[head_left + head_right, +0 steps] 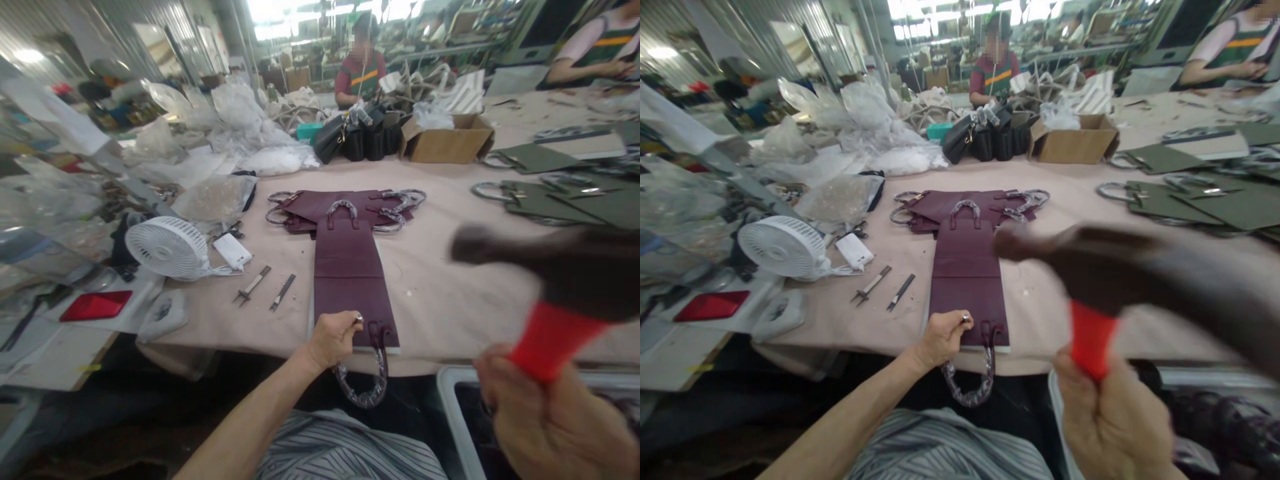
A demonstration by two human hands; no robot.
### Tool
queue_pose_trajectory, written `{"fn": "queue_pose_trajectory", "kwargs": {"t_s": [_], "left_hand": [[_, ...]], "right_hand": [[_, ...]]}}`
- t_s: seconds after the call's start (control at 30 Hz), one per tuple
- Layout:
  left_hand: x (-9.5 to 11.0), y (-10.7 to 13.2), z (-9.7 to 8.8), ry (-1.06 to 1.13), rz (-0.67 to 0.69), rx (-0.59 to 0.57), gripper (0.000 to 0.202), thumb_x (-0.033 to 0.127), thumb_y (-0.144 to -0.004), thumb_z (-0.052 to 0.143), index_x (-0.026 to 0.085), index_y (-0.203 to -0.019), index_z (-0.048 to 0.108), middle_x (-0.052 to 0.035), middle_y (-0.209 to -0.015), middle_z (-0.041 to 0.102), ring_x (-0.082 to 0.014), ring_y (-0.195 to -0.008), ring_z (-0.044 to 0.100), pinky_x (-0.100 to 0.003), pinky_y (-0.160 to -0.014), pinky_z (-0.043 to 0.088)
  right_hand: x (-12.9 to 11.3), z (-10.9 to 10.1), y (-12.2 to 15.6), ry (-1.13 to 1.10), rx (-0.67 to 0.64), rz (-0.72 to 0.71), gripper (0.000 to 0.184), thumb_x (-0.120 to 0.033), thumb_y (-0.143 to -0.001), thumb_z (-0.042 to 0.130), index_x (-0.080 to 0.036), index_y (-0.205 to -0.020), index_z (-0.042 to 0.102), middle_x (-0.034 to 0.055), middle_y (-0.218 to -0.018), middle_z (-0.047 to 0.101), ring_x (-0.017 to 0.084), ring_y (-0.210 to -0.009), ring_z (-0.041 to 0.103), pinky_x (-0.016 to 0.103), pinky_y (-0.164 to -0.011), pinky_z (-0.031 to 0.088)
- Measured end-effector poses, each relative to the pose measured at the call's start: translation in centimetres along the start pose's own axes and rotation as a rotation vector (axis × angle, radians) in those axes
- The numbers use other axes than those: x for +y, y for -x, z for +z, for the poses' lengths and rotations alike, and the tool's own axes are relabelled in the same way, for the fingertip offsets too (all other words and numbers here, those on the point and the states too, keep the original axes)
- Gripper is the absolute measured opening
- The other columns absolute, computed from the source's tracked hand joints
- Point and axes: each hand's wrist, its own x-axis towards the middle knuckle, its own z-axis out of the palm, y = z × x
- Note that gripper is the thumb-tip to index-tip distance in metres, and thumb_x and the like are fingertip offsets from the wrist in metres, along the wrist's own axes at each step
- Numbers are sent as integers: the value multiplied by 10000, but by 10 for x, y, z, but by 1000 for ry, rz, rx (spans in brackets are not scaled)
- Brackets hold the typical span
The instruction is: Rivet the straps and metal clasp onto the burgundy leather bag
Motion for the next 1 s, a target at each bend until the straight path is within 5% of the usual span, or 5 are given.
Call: {"fn": "queue_pose_trajectory", "kwargs": {"t_s": [0.13, 0.47, 0.73, 0.9, 1.0], "left_hand": [[-2, 2, 1, 6, -5, 11, 188, 190, -956, 496, 188, -974, 683, -71, -778, 731, -182, -696, 708, -258, -662, 543], [2, 0, -3, 50, -27, 9, 175, 229, -982, 516, 170, -958, 678, -65, -860, 746, -163, -762, 714, -248, -722, 555], [11, -1, -6, 142, -178, -14, 180, 268, -961, 561, 178, -970, 716, -82, -941, 764, -181, -867, 723, -285, -819, 565], [6, -23, -19, 628, -639, 592, 285, 457, -913, 577, 177, -862, 595, -2, -677, 664, -161, -629, 690, -304, -665, 588], [-7, -29, -45, 552, -688, 629, 303, 473, -868, 622, 171, -852, 597, 6, -669, 657, -161, -623, 689, -293, -663, 581]], "right_hand": [[9, 15, 9, -44, -223, -136, 359, -464, -1045, 394, -253, -777, 506, -24, -488, 539, 148, -335, 443, 354, -416, 171], [80, 82, -25, 41, -579, 578, 424, -402, -996, 261, -152, -896, 588, 93, -689, 616, 220, -586, 592, 349, -601, 493], [20, 139, -7, -102, -214, -26, 496, -391, -981, 497, -118, -1393, 539, 177, -1425, 502, 324, -1334, 446, 500, -1129, 425], [1, 158, 7, -80, -288, -18, 526, -282, -959, 542, -119, -1457, 507, 150, -1510, 425, 342, -1422, 318, 537, -1179, 385], [5, 158, 7, -96, -293, -13, 523, -285, -959, 552, -128, -1456, 507, 141, -1515, 420, 336, -1426, 311, 536, -1185, 383]]}}
